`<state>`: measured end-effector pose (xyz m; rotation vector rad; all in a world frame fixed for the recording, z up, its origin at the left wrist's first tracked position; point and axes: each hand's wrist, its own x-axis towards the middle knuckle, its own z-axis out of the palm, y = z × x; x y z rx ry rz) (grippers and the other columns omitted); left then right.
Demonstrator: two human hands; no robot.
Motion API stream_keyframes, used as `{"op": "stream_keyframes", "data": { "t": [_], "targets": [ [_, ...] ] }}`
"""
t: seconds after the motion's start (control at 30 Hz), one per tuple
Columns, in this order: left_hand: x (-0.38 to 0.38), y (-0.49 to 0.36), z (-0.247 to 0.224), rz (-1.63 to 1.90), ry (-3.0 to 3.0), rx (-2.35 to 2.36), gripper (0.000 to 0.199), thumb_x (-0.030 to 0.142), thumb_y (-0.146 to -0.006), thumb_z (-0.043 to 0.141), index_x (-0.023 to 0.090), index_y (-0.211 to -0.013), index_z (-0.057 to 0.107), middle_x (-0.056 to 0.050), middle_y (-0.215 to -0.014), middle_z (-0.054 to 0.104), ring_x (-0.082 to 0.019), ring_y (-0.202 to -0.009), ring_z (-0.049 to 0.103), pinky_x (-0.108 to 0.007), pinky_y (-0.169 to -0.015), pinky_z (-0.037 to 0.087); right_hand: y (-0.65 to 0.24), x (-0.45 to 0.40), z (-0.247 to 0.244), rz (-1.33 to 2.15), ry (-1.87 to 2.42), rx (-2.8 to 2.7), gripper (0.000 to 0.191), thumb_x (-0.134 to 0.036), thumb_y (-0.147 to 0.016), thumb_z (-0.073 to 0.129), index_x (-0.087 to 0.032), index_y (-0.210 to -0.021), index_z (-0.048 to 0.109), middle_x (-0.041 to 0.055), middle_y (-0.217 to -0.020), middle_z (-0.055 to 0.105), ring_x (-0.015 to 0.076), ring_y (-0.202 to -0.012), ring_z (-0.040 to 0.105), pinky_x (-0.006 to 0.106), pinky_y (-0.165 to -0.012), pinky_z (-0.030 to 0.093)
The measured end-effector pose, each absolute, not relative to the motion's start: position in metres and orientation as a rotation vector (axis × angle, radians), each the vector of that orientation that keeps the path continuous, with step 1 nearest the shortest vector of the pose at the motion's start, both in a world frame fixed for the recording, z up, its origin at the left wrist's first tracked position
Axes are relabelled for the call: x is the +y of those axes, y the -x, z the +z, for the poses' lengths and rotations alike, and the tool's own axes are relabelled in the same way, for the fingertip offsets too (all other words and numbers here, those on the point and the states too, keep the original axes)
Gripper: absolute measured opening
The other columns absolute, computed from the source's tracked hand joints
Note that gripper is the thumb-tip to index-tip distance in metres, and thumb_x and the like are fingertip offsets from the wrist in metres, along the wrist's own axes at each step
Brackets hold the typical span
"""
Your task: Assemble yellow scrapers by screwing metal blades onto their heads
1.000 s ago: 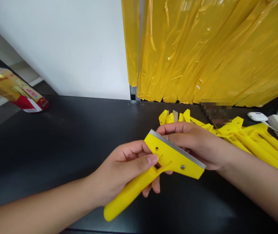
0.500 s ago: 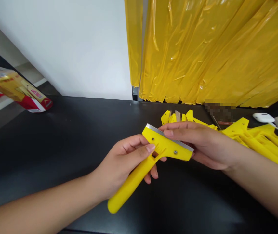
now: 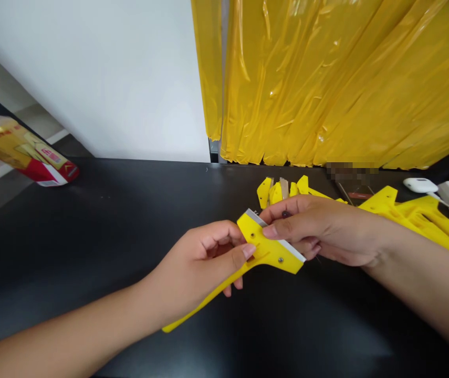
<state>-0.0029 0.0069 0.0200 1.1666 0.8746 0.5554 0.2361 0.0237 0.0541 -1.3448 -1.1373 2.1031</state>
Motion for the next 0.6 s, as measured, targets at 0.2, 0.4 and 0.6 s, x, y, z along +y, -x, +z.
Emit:
{"op": "stream_keyframes", "data": {
  "t": [0.2, 0.4, 0.6],
  "targets": [
    [0.009, 0.003, 0.02, 0.491, -1.199, 0.892, 0.02, 0.039, -0.097, 0.074, 0.021, -0.097, 0.068, 0.002, -0.083, 0.067, -0.012, -0.068, 0.068, -0.02, -0.057, 0.056, -0.236, 0.024, 0.051, 2.004, 1.375, -1.283, 0.035, -0.043, -0.079, 0.092, -0.019, -0.092, 0.07, -0.0095, -0.061, 0.042, 0.0049, -0.049, 0.025, 0.023, -0.047, 0.018],
    [0.012, 0.003, 0.016, 0.529, -1.12, 0.89, 0.024, 0.044, -0.098, 0.074, 0.021, -0.098, 0.071, 0.0, -0.086, 0.071, -0.015, -0.072, 0.075, -0.022, -0.06, 0.06, -0.23, 0.022, 0.048, 1.657, 1.492, -1.659, 0.032, -0.054, -0.089, 0.079, -0.023, -0.092, 0.071, -0.0075, -0.066, 0.049, 0.009, -0.056, 0.039, 0.025, -0.051, 0.028],
    [0.015, 0.005, 0.016, 0.572, -0.96, 0.926, 0.023, 0.043, -0.095, 0.078, 0.021, -0.096, 0.073, -0.002, -0.082, 0.074, -0.018, -0.069, 0.077, -0.022, -0.053, 0.061, -0.224, 0.018, 0.052, 1.306, 1.606, -1.843, 0.023, -0.05, -0.097, 0.071, -0.027, -0.098, 0.073, -0.0061, -0.073, 0.055, 0.0123, -0.065, 0.048, 0.029, -0.059, 0.035]
  ]
}}
